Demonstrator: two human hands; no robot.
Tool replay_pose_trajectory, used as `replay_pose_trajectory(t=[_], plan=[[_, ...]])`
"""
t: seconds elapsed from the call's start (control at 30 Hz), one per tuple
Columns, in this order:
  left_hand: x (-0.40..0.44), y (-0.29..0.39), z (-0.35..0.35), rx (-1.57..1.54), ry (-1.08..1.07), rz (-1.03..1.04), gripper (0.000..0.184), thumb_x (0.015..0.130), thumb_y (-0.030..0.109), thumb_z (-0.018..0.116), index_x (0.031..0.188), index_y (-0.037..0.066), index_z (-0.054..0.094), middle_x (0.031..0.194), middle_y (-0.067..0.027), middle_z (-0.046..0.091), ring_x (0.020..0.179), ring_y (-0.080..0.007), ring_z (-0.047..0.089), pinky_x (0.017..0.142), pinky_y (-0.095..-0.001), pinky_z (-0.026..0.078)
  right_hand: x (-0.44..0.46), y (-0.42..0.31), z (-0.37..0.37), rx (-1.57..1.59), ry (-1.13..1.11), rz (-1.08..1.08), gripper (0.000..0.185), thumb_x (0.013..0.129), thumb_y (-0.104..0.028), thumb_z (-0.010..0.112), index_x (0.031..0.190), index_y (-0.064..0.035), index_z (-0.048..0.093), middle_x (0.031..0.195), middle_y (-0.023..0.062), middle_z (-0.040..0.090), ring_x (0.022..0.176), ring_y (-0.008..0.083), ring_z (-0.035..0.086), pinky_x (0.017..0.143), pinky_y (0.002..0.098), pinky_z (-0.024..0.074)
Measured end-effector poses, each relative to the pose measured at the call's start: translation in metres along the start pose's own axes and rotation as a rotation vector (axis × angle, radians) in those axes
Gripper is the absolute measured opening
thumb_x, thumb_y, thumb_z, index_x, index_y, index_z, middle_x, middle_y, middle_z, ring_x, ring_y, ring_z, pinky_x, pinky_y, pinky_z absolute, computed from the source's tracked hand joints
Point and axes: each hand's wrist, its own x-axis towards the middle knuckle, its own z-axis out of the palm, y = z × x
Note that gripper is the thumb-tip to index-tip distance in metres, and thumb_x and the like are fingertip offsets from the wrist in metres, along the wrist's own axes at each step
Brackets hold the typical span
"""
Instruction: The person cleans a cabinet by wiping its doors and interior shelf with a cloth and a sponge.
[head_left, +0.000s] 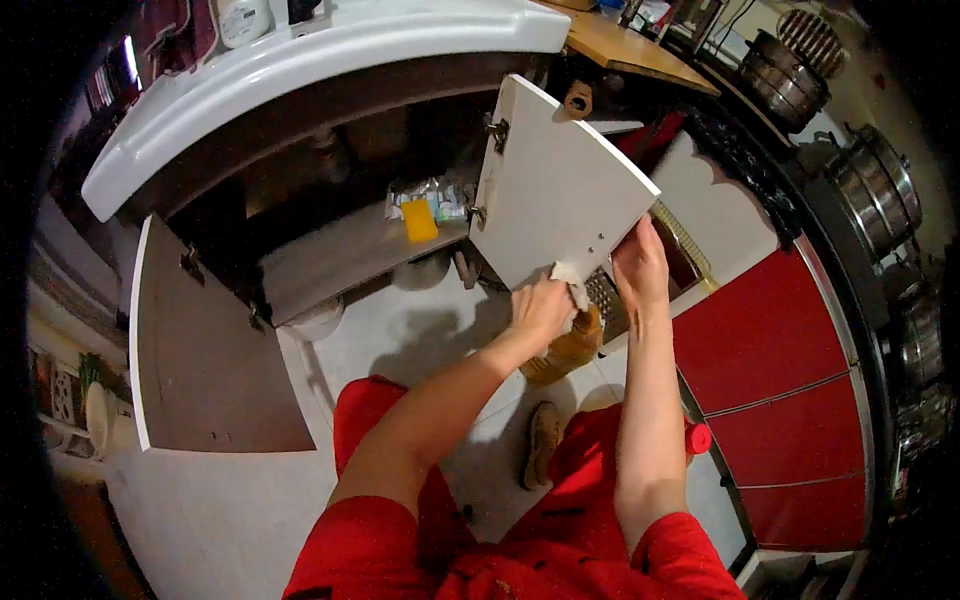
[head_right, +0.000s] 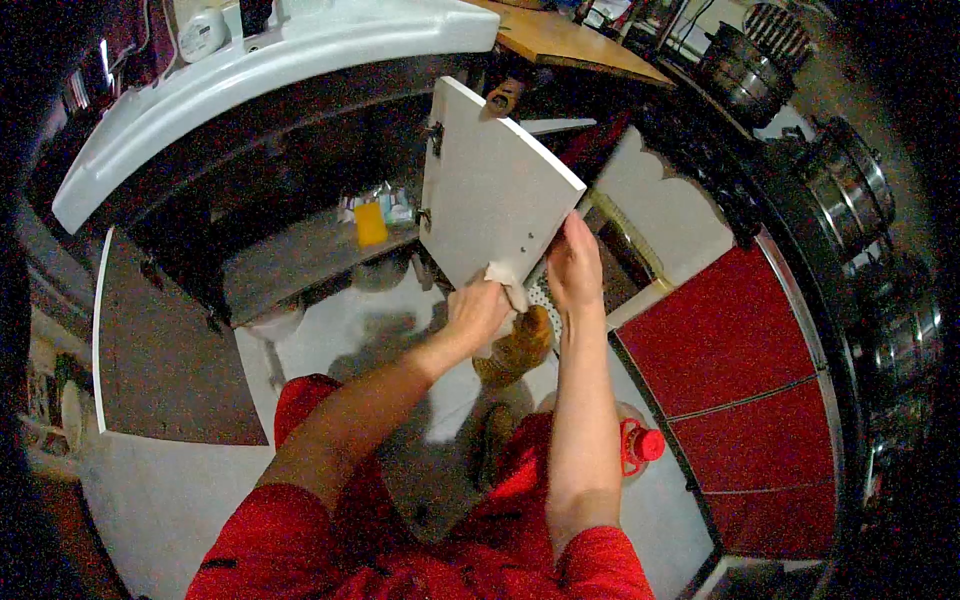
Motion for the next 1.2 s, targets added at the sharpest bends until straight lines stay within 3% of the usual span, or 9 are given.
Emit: replay_pose_trajectory(t=[0.37,0.5,0.6,0.73,0.8,0.9,1.0,1.07,1.2], plan=[[0.007,-0.036,0.008,-0.184,-0.065,-0.127,0.018,0.072,0.011,0.063,0.085,-0.001,0.06,0.091,-0.0236,0.061,0.089,-0.0393,0.06,0.075,-0.0471,0.048,-0.002,-0.002,0.003,0.025,0.028,0.024,0.039,0.094,-0.031,0.048,0.119,-0.0006,0.051,0.122,0.0091,0.054,0.113,0.0218,0.048,0.099,0.038,0.0333],[0.055,-0.032,-0.049,-0.41,0.186,-0.18,0.03,0.068,0.013,0.067,0.092,-0.003,0.058,0.09,-0.0216,0.062,0.086,-0.0344,0.061,0.074,-0.0412,0.048,-0.005,-0.002,0.005,0.015,0.044,0.036,0.041,0.093,-0.032,0.049,0.119,-0.0003,0.051,0.122,0.0099,0.054,0.112,0.0223,0.048,0.099,0.0379,0.0336],[0.074,0.006,-0.103,-0.81,0.62,0.07,0.027,0.075,0.01,0.062,0.097,-0.004,0.057,0.097,-0.0194,0.062,0.091,-0.0296,0.06,0.08,-0.0363,0.045,-0.005,-0.002,0.004,0.036,0.018,0.041,0.041,0.093,-0.032,0.049,0.12,-0.0004,0.05,0.122,0.0098,0.054,0.112,0.0221,0.049,0.099,0.0376,0.0337],[0.084,0.019,-0.08,-0.834,0.591,0.176,0.041,0.078,0.01,0.064,0.115,0.001,0.048,0.114,-0.0173,0.054,0.102,-0.0254,0.053,0.09,-0.0356,0.04,-0.002,0.001,0.004,0.066,0.033,0.033,0.042,0.093,-0.031,0.05,0.121,-0.0006,0.049,0.122,0.0092,0.054,0.113,0.0217,0.049,0.1,0.038,0.0333],[0.074,0.005,-0.029,-0.443,0.609,0.035,0.057,0.083,0.03,0.059,0.124,-0.002,0.038,0.13,-0.0222,0.038,0.115,-0.0363,0.042,0.095,-0.0428,0.035,-0.002,0.003,0.005,0.074,0.052,0.034,0.042,0.093,-0.031,0.05,0.122,-0.0008,0.049,0.122,0.0088,0.053,0.113,0.0216,0.048,0.1,0.038,0.0331],[0.064,-0.023,0.02,-0.488,0.637,-0.155,0.061,0.083,0.04,0.056,0.122,-0.004,0.041,0.124,-0.025,0.044,0.109,-0.0384,0.046,0.093,-0.045,0.035,-0.003,0.006,-0.001,0.007,0.06,0.031,0.047,0.094,-0.036,0.045,0.129,-0.0052,0.044,0.132,0.005,0.046,0.123,0.0208,0.039,0.105,0.0391,0.0265],[0.059,-0.05,0.034,-0.746,0.504,-0.434,0.063,0.082,0.043,0.056,0.122,-0.005,0.043,0.116,-0.0265,0.05,0.105,-0.0372,0.051,0.09,-0.0444,0.038,-0.002,0.005,0.002,0.079,0.087,0.034,0.041,0.094,-0.029,0.048,0.124,-0.0019,0.047,0.127,0.0079,0.051,0.118,0.0213,0.045,0.102,0.0381,0.0313],[0.07,-0.099,0.084,-0.617,0.485,-0.667,0.049,0.08,0.038,0.052,0.083,-0.009,0.062,0.083,-0.0276,0.062,0.081,-0.0424,0.059,0.074,-0.0486,0.045,-0.001,0.007,-0.003,0.1,0.038,0.037,0.042,0.094,-0.028,0.047,0.126,-0.0015,0.046,0.129,0.0082,0.05,0.119,0.0213,0.045,0.103,0.038,0.0302],[0.091,-0.146,0.108,-0.972,0.449,-0.909,0.048,0.089,0.036,0.048,0.119,-0.001,0.046,0.124,-0.0195,0.045,0.109,-0.0349,0.048,0.089,-0.044,0.041,-0.002,0.005,-0.001,0.082,0.047,0.012,0.043,0.093,-0.029,0.048,0.125,-0.0013,0.046,0.127,0.0083,0.05,0.117,0.0212,0.046,0.102,0.0382,0.0312]])
